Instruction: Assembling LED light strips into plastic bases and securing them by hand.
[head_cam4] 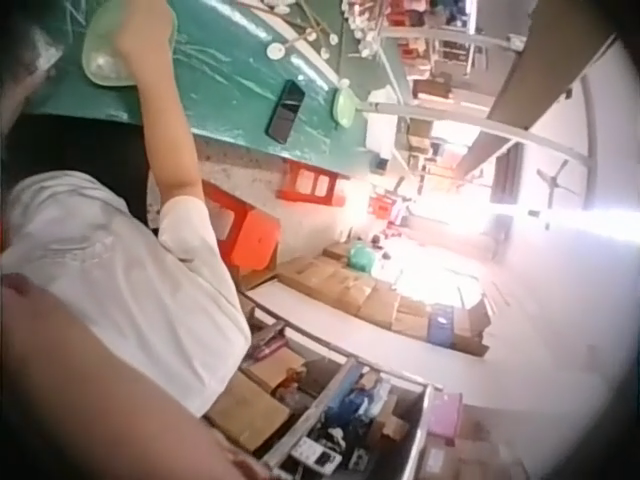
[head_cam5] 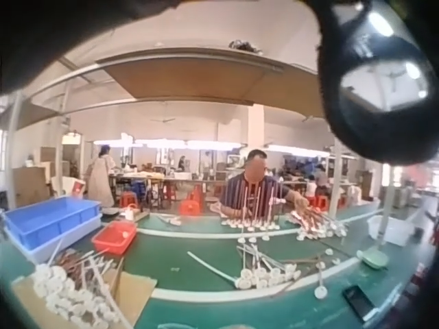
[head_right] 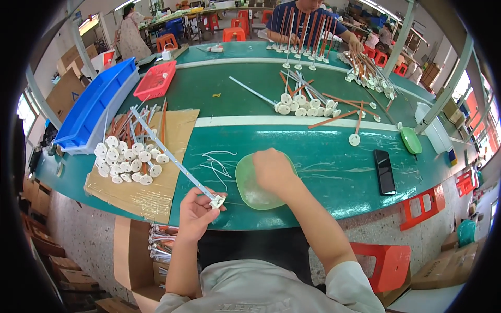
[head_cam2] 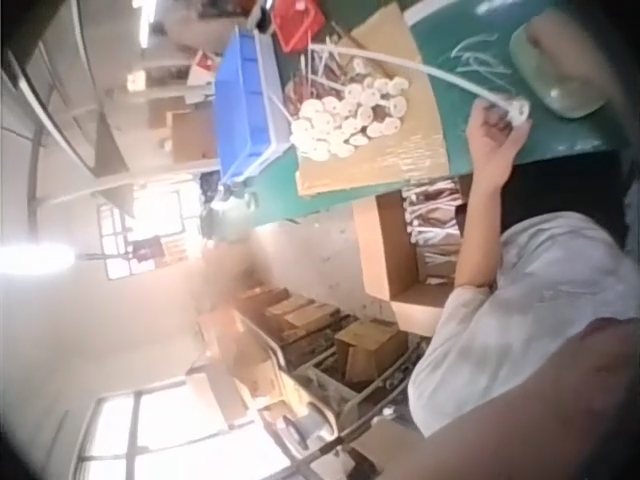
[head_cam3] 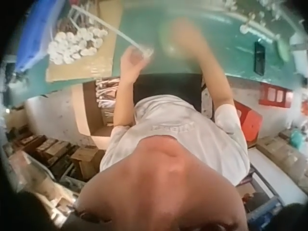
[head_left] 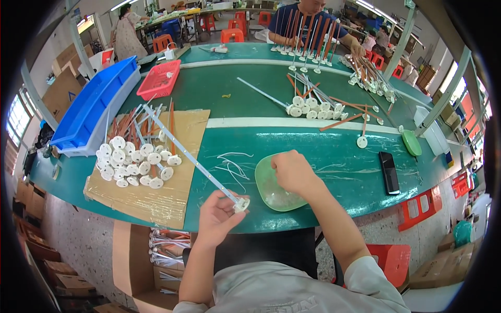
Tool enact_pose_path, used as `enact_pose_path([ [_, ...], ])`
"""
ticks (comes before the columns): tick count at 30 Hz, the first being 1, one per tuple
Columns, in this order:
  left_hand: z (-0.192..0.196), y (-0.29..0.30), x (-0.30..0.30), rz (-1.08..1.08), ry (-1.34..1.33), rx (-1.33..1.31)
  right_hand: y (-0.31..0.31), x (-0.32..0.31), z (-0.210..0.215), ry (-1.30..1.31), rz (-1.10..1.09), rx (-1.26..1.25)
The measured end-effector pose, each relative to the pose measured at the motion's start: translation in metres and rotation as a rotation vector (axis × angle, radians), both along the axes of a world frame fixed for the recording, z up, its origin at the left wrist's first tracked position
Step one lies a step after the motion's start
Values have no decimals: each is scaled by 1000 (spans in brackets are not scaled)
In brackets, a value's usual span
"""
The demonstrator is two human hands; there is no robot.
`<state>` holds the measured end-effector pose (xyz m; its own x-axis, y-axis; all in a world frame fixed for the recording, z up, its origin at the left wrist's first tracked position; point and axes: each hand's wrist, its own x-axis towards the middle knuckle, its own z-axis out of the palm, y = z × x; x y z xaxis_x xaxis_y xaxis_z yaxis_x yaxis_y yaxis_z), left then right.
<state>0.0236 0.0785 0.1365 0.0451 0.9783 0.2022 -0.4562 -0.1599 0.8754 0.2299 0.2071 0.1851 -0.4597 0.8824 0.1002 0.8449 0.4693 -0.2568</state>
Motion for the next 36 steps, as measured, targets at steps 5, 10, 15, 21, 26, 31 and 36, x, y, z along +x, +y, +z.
enact_pose_path([
  [5, -3, -4, -2, -3, 11, 15, -2, 1, 4, 24, 20, -37],
  [10, 1, -4, 4, 44, 61, 16, 0, 7, -10, 145, 57, 25],
  [15, -3, -4, 4, 59, 76, 6, -10, 2, 12, 88, 86, -123],
  [21, 0, -3, 5, 57, 103, 16, -13, 7, 8, 144, 176, -188],
  [26, -1, -3, 4, 63, 113, 17, -19, 16, 13, 137, 130, -282],
  [31, -2, -1, 4, 61, 121, 22, -33, 28, 9, 293, 90, -16],
  [36, -3, 1, 5, 64, 135, 30, -50, 35, 18, 503, 99, 72],
])
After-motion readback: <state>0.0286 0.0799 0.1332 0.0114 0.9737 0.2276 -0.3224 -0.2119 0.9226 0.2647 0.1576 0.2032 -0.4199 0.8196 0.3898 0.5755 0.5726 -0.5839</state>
